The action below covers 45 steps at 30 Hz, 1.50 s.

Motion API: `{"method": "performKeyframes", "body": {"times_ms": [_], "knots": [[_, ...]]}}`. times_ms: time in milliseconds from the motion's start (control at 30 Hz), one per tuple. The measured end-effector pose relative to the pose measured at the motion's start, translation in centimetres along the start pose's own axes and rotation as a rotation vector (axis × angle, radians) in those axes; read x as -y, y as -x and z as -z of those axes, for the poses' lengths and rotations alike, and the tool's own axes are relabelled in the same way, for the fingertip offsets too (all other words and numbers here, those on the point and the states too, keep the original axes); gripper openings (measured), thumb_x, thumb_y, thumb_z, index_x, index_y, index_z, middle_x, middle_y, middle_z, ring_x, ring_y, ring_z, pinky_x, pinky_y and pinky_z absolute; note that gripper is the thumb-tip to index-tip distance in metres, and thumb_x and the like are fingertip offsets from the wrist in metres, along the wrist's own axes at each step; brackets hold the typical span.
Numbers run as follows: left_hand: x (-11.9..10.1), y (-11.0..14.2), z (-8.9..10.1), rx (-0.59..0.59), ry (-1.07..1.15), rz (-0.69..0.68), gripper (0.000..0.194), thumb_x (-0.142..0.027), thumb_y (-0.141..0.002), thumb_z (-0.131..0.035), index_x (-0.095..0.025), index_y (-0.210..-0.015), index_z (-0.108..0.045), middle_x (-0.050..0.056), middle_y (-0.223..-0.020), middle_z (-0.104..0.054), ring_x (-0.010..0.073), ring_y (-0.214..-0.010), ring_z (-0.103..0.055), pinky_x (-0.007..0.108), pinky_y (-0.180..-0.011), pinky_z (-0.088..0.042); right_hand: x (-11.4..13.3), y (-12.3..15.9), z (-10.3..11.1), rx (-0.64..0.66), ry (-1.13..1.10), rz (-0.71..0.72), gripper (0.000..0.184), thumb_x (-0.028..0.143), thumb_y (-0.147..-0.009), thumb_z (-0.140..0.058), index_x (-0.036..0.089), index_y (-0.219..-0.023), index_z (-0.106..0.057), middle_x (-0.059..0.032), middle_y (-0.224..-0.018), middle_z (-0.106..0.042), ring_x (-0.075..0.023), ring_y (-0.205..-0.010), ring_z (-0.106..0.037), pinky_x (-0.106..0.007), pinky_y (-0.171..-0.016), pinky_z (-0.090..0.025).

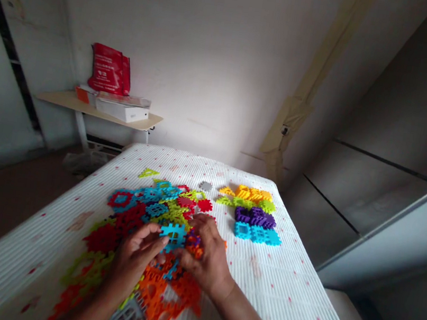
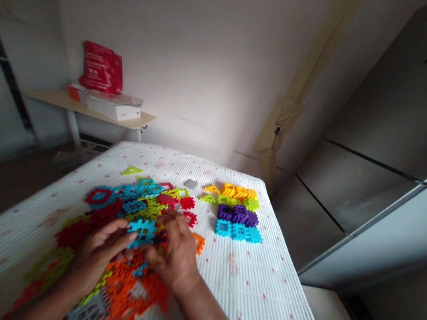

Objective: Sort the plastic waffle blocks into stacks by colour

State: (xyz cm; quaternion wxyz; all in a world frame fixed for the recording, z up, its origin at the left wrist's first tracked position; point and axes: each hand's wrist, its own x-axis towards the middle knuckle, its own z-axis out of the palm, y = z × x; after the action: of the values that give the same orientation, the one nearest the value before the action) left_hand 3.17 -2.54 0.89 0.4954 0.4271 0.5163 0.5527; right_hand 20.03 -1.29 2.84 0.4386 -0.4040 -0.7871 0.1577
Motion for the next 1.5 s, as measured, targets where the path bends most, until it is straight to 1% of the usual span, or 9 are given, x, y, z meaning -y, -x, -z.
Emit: {"method": "performKeyframes", "body": {"times_ms": [100,200,500,633,800,1000,1200,1333,1500], "knots": [[0.0,0.1,0.0,0.031,0.002,0.011,0.034,-0.045,-0.067,-0.068,-0.019,-0.085,-0.055,-0.006,-0.058,-0.059,0.0105,-0.047,-0.053,0.02,-0.045,-0.04,1.0,0.7,0.0,0.124,0.327,0.197,0.046,0.033,-0.083,-0.059,0.022,-0.126,-0.049,-0.0127,-0.131,-0.049,-0.0256,-0.11,-0.05,-0.04,-0.09,-0.046],[0.0,0.1,0.1,0.062,-0.042,0.009,0.035,-0.048,-0.066,-0.068,-0.02,-0.081,-0.055,-0.009,-0.046,-0.052,0.0098,-0.043,-0.047,0.02,-0.044,-0.037,1.3,1.1,-0.4,0.141,0.448,0.219,0.043,0.028,-0.087,-0.054,0.022,-0.129,-0.049,-0.0116,-0.128,-0.054,-0.0244,-0.104,-0.053,-0.04,-0.086,-0.048],[0.7,0.0,0.3,0.11,-0.122,-0.002,0.04,-0.056,-0.061,-0.069,-0.021,-0.073,-0.053,-0.009,-0.041,-0.046,0.0097,-0.039,-0.043,0.02,-0.039,-0.034,1.7,1.0,-0.4,0.1,0.38,0.163,0.052,0.037,-0.085,-0.057,0.018,-0.131,-0.045,-0.0118,-0.128,-0.053,-0.024,-0.108,-0.053,-0.036,-0.091,-0.048],[0.5,0.1,0.2,0.075,-0.115,0.02,0.042,-0.058,-0.059,-0.069,-0.021,-0.072,-0.053,-0.009,-0.04,-0.047,0.0093,-0.038,-0.042,0.019,-0.038,-0.034,1.5,1.3,-0.7,0.058,0.401,0.152,0.053,0.039,-0.084,-0.057,0.016,-0.131,-0.045,-0.0144,-0.129,-0.051,-0.027,-0.108,-0.053,-0.039,-0.09,-0.048],[0.0,0.1,0.1,-0.013,-0.107,0.063,0.048,-0.061,-0.053,-0.069,-0.021,-0.074,-0.055,-0.008,-0.039,-0.049,0.0111,-0.038,-0.043,0.021,-0.037,-0.037,1.6,1.5,-1.0,0.096,0.405,0.108,0.061,0.045,-0.084,-0.056,0.015,-0.134,-0.041,-0.0169,-0.131,-0.046,-0.0282,-0.113,-0.049,-0.04,-0.092,-0.047],[0.0,0.1,0.1,-0.056,-0.09,0.104,0.053,-0.058,-0.046,-0.073,-0.02,-0.08,-0.059,-0.005,-0.056,-0.059,0.0148,-0.051,-0.055,0.023,-0.044,-0.046,2.0,1.4,-1.2,0.12,0.351,0.002,0.061,0.049,-0.079,-0.062,0.016,-0.128,-0.044,-0.0121,-0.115,-0.052,-0.0241,-0.099,-0.053,-0.035,-0.082,-0.051],[0.5,0.2,0.3,0.081,-0.123,0.009,0.041,-0.059,-0.06,-0.068,-0.021,-0.065,-0.053,-0.008,-0.041,-0.047,0.0099,-0.041,-0.043,0.02,-0.041,-0.038,2.0,1.7,-1.4,0.061,0.319,-0.048,0.053,0.045,-0.08,-0.061,0.02,-0.125,-0.048,-0.0085,-0.102,-0.058,-0.0225,-0.093,-0.055,-0.035,-0.081,-0.049],[0.4,0.3,0.5,0.111,-0.154,-0.057,0.04,-0.059,-0.067,-0.063,-0.021,-0.077,-0.059,-0.006,-0.046,-0.051,0.0122,-0.046,-0.049,0.021,-0.048,-0.043,0.9,1.5,0.3,0.008,0.293,-0.036,0.046,0.044,-0.08,-0.061,0.022,-0.119,-0.054,-0.0069,-0.1,-0.06,-0.0216,-0.091,-0.057,-0.034,-0.08,-0.048],[-0.2,0.3,0.5,0.09,-0.166,-0.073,0.044,-0.058,-0.069,-0.062,-0.02,-0.091,-0.061,-0.006,-0.053,-0.056,0.0131,-0.054,-0.053,0.022,-0.06,-0.047,-4.7,1.1,6.7,-0.3,0.489,-0.2,0.031,0.033,-0.081,-0.063,0.016,-0.106,-0.063,-0.0098,-0.099,-0.063,-0.022,-0.089,-0.058,-0.033,-0.08,-0.046]]}}
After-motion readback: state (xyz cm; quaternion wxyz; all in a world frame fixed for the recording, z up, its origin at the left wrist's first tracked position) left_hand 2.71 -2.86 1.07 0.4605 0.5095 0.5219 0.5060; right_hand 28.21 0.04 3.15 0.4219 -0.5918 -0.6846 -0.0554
